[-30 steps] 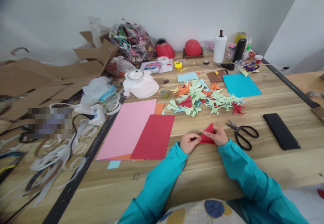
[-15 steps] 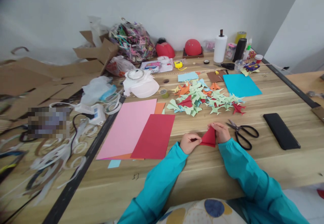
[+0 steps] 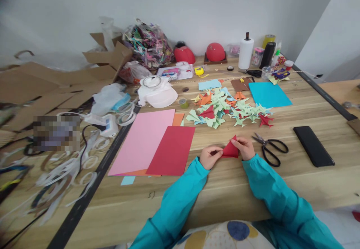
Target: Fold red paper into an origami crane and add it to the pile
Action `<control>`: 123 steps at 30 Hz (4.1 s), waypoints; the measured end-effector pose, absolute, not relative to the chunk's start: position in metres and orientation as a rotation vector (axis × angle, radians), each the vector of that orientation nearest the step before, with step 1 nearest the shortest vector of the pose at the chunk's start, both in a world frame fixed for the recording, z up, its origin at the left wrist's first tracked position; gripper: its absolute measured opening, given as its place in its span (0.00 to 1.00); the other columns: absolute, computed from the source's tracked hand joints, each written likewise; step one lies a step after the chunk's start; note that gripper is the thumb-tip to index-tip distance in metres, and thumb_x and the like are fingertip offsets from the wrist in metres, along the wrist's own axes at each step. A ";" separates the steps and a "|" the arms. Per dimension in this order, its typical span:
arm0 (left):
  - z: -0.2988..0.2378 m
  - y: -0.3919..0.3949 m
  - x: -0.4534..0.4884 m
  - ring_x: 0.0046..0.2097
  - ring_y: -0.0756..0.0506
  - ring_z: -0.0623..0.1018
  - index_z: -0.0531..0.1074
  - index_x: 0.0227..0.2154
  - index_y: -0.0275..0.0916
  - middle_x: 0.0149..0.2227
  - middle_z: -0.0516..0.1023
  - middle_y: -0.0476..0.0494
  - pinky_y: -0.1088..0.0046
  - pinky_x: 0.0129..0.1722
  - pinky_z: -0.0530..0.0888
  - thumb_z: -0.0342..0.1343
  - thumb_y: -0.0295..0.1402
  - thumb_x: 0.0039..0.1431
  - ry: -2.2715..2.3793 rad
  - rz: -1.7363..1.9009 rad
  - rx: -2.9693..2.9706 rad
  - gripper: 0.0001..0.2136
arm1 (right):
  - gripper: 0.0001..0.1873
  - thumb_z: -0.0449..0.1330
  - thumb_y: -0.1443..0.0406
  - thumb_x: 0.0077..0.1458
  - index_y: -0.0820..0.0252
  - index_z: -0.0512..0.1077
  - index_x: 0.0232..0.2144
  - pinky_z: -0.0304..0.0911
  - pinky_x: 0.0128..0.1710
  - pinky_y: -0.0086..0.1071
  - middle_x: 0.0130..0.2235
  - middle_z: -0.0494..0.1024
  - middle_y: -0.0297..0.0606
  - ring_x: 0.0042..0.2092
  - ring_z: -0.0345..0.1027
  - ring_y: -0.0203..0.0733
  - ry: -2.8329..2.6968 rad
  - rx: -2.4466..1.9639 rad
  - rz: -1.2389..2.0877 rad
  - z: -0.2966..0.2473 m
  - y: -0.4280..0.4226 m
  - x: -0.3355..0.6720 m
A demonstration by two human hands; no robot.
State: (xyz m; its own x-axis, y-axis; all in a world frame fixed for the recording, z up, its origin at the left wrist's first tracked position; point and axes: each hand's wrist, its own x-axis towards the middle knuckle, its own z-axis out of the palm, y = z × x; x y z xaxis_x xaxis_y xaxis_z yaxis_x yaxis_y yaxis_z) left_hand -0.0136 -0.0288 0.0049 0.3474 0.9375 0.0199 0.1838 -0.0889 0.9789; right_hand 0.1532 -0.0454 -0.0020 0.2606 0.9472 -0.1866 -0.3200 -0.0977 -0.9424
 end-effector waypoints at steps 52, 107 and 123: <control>-0.005 -0.017 -0.021 0.31 0.47 0.75 0.76 0.26 0.33 0.29 0.79 0.43 0.70 0.36 0.71 0.64 0.36 0.38 0.961 1.133 1.107 0.12 | 0.17 0.61 0.54 0.43 0.63 0.69 0.25 0.48 0.12 0.23 0.12 0.63 0.25 0.12 0.53 0.27 -1.099 -1.245 1.262 0.015 -0.059 0.147; 0.008 -0.006 -0.013 0.11 0.53 0.65 0.67 0.28 0.33 0.12 0.70 0.49 0.81 0.08 0.57 0.62 0.43 0.37 1.043 1.059 0.600 0.19 | 0.26 0.46 0.44 0.49 0.58 0.63 0.35 0.57 0.21 0.30 0.26 0.70 0.37 0.25 0.63 0.37 -0.696 -0.873 1.962 0.020 -0.062 0.150; 0.016 -0.005 -0.012 0.11 0.53 0.65 0.67 0.29 0.32 0.17 0.74 0.45 0.80 0.09 0.59 0.61 0.44 0.37 1.056 1.060 0.579 0.21 | 0.28 0.43 0.43 0.50 0.61 0.62 0.37 0.64 0.25 0.36 0.28 0.70 0.39 0.28 0.66 0.40 -0.608 -0.682 2.406 0.032 -0.078 0.146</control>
